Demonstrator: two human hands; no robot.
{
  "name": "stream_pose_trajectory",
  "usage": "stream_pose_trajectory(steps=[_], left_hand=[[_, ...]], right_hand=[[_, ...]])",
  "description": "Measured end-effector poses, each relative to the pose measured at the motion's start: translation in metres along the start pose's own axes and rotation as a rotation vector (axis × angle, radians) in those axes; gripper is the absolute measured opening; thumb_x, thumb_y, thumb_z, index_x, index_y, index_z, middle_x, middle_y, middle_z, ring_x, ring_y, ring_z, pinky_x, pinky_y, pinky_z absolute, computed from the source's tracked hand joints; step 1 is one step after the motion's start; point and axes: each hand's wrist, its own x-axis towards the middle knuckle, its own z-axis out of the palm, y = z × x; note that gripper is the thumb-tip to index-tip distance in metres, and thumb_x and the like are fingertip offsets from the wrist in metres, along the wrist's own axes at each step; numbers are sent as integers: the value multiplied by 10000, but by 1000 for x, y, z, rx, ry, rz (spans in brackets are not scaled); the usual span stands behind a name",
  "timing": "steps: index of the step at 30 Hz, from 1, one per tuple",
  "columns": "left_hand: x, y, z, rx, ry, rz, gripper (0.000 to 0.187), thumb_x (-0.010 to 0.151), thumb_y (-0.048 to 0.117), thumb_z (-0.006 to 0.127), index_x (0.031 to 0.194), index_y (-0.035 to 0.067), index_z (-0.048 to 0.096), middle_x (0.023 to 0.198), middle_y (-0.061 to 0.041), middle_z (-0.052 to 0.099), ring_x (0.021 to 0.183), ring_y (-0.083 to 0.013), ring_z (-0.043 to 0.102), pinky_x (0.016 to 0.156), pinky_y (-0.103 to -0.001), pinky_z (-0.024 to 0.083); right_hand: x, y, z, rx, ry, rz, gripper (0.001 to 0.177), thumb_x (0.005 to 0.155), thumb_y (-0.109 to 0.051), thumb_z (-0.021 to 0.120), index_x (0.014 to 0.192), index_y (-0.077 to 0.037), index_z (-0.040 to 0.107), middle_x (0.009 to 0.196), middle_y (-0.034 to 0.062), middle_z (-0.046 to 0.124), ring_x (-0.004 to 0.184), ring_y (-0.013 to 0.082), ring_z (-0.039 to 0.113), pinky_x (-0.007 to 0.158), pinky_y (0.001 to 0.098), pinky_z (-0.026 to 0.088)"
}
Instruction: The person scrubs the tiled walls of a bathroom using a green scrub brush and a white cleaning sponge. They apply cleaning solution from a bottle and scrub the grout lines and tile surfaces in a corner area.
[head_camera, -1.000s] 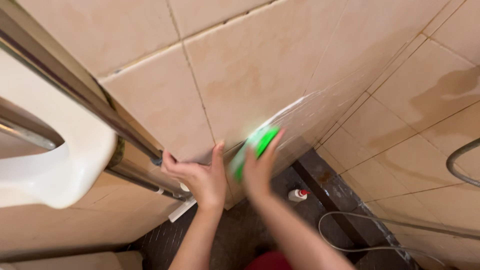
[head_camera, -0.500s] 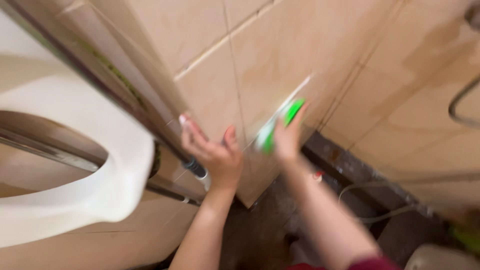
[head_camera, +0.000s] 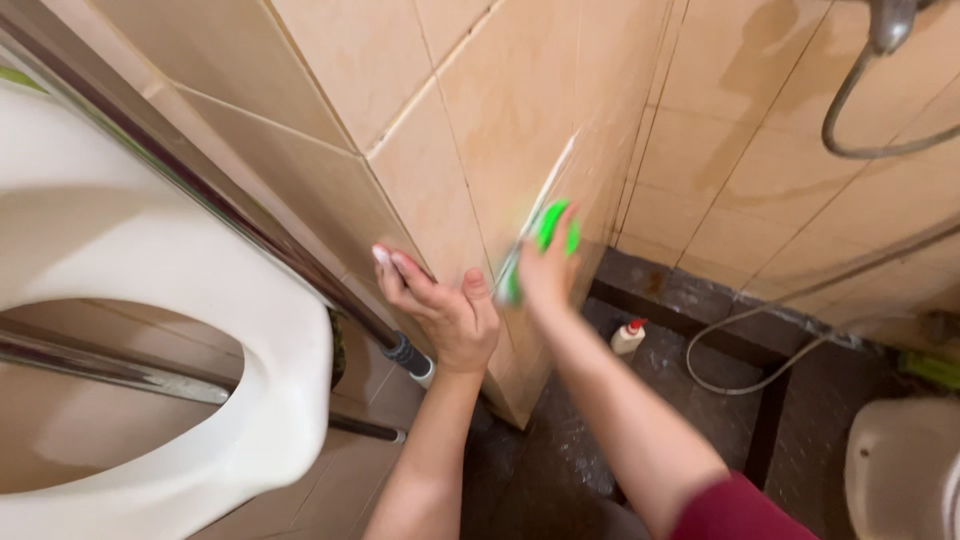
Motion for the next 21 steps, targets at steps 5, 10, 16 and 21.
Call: stream_pose_trajectory(steps=[5, 10, 16, 21], left_hand=[[-1, -5, 2, -10, 23, 45, 737, 1135, 389, 436, 1649, 16, 63, 1671, -264, 108, 1570, -496, 188, 1306, -580, 183], [-4, -9, 2, 82, 45, 86, 742, 1108, 450, 400, 1636, 27, 96, 1660, -251, 149, 1546, -452, 216, 1320, -588, 186], [-7, -14, 4, 70, 53, 101, 729, 1117, 443, 380, 1642, 29, 89, 1661, -260, 142, 1566, -432, 207, 1331, -582, 195], [-12, -13, 3, 69, 29, 70, 725, 1135, 441, 374, 1643, 14, 83, 1665, -266, 116, 1583, -438, 175, 1323, -567, 183]], right_hand=[[-17, 26, -2, -82, -30, -253, 976, 872, -133, 644, 1624, -251, 34, 1662, 253, 184, 1423, 490, 343, 1099, 511, 347], [19, -2, -9, 168, -28, -15, 839, 961, -144, 525, 1677, -242, 100, 1582, 260, 456, 1361, 392, 558, 1118, 433, 458], [-10, -4, -17, 153, -102, -269, 858, 926, -53, 504, 1640, -185, 48, 1658, 227, 274, 1466, 371, 356, 1156, 428, 335], [-3, -21, -25, 180, -70, -343, 792, 950, -62, 466, 1642, -111, 84, 1668, 252, 291, 1502, 368, 366, 1210, 436, 326]])
